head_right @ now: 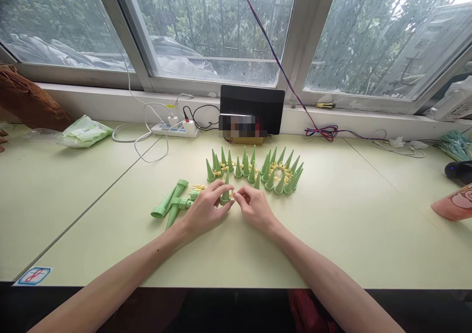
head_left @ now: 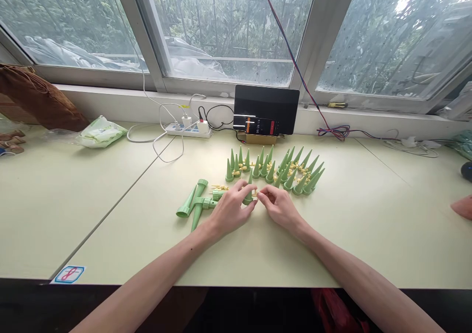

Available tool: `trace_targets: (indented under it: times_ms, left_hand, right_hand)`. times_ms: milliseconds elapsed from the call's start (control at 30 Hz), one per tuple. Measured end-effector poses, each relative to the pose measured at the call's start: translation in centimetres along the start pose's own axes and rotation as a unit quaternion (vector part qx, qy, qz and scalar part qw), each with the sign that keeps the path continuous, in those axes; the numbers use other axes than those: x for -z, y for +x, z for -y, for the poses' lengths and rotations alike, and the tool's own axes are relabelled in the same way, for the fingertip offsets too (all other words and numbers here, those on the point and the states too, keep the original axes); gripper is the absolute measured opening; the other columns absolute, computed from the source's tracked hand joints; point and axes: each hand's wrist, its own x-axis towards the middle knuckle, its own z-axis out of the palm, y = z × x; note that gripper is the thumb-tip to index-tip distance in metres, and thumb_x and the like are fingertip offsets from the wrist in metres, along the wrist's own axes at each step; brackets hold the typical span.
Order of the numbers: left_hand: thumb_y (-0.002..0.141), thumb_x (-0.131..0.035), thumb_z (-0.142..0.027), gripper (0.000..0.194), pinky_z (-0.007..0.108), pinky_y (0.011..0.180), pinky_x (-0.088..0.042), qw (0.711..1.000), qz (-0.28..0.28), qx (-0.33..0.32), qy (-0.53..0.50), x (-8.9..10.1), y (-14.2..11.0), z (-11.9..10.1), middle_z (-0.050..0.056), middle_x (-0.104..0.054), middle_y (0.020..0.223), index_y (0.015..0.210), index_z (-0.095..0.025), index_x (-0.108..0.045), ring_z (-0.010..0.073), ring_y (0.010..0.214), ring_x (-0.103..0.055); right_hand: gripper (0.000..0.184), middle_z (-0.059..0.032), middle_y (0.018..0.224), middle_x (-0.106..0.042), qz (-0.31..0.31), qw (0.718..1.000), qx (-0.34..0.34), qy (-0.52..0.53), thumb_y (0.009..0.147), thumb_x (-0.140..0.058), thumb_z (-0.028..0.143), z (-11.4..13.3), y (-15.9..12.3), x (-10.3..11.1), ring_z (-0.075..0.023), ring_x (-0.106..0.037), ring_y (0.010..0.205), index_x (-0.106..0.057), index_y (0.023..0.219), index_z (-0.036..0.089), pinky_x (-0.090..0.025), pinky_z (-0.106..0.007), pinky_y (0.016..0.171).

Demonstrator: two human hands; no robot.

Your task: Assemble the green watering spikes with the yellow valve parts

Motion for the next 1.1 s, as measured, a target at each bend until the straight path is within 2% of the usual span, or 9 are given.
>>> trace_targets:
  times_ms: [233,833,1100]
  left_hand:
    - [0.091,-0.058,-0.021,0.022,0.026,0.063,-0.047,1.000,-0.003,0.001,-0.022,0.01,0.02,-0.01,0.005,-0.058,0.105,0.113,-0.021,-0.062,0.0122,0.072,-0.057]
    - [0.091,-0.060,-0.023,0.019,0.026,0.061,-0.046,0.999,0.004,-0.004,-0.044,0.19,0.10,-0.08,0.003,-0.057,0.101,0.110,-0.021,-0.062,0.0081,0.058,-0.048]
    - [0.090,-0.061,-0.026,0.022,0.026,0.061,-0.048,0.999,0.003,-0.007,-0.044,0.19,0.07,-0.06,0.003,-0.058,0.102,0.112,-0.022,-0.062,0.0090,0.060,-0.050]
  right_hand:
    - [0.032,0.0018,0.061,-0.051,0.000,1.000,0.008,-0.016,0.095,-0.050,0.040,-0.10,0.03,0.00,-0.0121,-0.039,0.054,-0.059,0.073,0.017,-0.030,-0.026,0.051]
    - [0.035,0.0025,0.060,-0.047,-0.005,1.000,0.003,-0.022,0.097,-0.048,0.041,-0.25,0.07,-0.04,-0.0119,-0.037,0.054,-0.056,0.071,0.018,-0.027,-0.027,0.051]
    - [0.038,0.0026,0.058,-0.045,-0.011,1.000,0.008,-0.026,0.097,-0.047,0.043,-0.33,0.10,-0.08,-0.0119,-0.036,0.053,-0.055,0.069,0.018,-0.027,-0.026,0.050]
